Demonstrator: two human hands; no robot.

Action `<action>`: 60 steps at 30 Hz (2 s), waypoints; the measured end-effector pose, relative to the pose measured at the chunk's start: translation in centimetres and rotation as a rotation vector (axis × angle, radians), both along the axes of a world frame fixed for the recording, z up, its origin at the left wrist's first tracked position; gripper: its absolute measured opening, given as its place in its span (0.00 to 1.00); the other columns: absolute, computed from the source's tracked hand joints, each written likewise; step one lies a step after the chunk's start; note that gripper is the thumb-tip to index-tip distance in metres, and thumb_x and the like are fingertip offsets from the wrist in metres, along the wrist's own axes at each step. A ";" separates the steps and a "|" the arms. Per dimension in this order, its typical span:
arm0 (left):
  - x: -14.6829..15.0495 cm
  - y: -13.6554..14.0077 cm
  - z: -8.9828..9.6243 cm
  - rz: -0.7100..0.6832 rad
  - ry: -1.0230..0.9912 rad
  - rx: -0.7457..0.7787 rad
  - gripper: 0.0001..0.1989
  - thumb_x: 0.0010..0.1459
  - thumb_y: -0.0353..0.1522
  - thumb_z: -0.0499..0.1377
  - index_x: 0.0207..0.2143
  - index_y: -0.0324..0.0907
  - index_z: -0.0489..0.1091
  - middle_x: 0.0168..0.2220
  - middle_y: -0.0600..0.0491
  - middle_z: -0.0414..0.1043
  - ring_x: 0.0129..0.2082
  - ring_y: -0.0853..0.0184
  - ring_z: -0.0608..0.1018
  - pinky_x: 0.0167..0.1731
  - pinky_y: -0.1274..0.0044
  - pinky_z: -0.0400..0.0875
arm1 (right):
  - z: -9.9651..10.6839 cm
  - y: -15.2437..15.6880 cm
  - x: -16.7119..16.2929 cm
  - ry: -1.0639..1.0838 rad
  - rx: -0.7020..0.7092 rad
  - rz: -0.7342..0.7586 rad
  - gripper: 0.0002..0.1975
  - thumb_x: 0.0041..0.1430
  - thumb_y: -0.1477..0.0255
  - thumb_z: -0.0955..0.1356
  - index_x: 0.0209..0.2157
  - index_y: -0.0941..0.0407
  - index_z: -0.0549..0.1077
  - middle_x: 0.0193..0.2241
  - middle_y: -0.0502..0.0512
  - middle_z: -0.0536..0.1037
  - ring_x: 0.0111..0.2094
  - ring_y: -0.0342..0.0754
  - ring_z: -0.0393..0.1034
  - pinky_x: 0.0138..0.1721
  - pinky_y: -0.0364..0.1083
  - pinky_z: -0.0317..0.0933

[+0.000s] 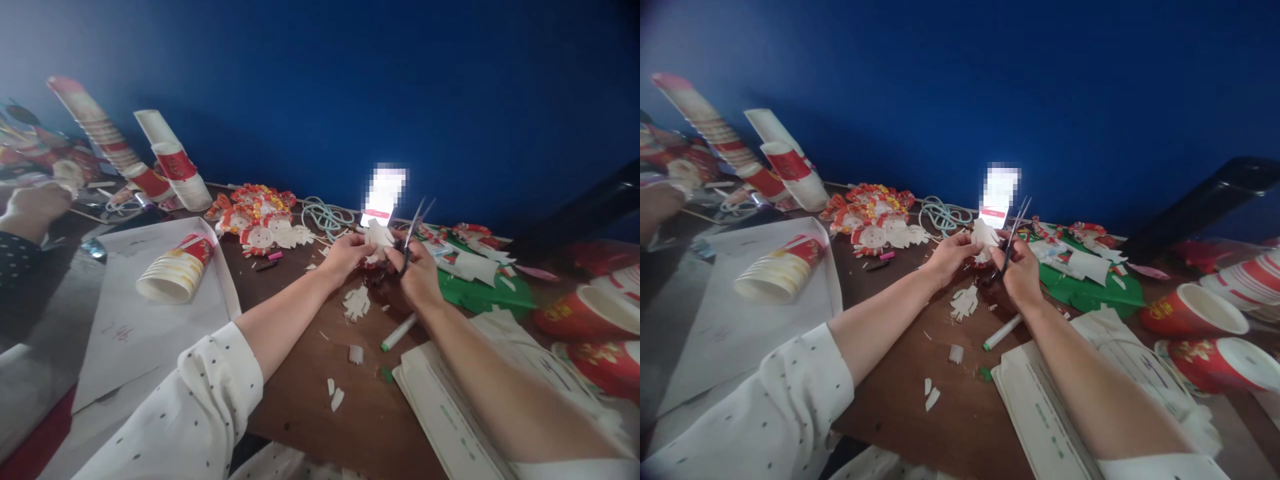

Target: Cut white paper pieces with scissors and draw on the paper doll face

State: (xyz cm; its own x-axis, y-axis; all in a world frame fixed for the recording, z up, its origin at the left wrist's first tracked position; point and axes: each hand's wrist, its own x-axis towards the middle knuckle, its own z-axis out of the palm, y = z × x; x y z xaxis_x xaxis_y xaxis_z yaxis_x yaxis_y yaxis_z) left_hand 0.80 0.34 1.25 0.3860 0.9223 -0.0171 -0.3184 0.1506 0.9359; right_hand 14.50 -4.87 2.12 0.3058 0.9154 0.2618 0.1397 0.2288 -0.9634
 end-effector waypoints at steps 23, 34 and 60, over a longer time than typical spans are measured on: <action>0.0 -0.5 0.9 0.033 -0.108 -0.191 0.05 0.47 0.24 0.64 0.26 0.37 0.70 0.23 0.55 0.72 0.23 0.74 0.74 0.28 0.81 0.67 | 0.4 0.1 -0.4 0.125 -0.008 -0.134 0.20 0.46 0.64 0.73 0.42 0.55 0.75 0.22 0.46 0.72 0.17 0.38 0.58 0.22 0.42 0.60; -0.1 -0.1 0.6 0.028 -0.139 -0.139 0.09 0.43 0.27 0.68 0.29 0.37 0.72 0.26 0.54 0.74 0.24 0.75 0.74 0.29 0.80 0.67 | -0.4 0.4 -0.1 0.129 0.009 -0.078 0.22 0.45 0.63 0.74 0.43 0.54 0.75 0.26 0.48 0.75 0.21 0.40 0.64 0.24 0.42 0.64; -0.1 -0.3 0.8 -0.028 -0.142 -0.121 0.12 0.42 0.19 0.61 0.32 0.37 0.72 0.32 0.51 0.74 0.32 0.72 0.75 0.34 0.79 0.66 | -0.2 0.2 -0.4 0.054 0.040 -0.120 0.21 0.44 0.65 0.74 0.42 0.54 0.74 0.29 0.49 0.77 0.27 0.44 0.69 0.33 0.45 0.67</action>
State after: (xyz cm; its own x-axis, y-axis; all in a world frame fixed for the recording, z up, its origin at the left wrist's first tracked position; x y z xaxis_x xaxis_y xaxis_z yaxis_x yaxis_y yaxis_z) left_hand 0.71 0.03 2.03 0.4183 0.9056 -0.0704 -0.4403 0.2699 0.8563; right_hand 14.09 -4.64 1.97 0.4270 0.8606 0.2775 0.1167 0.2518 -0.9607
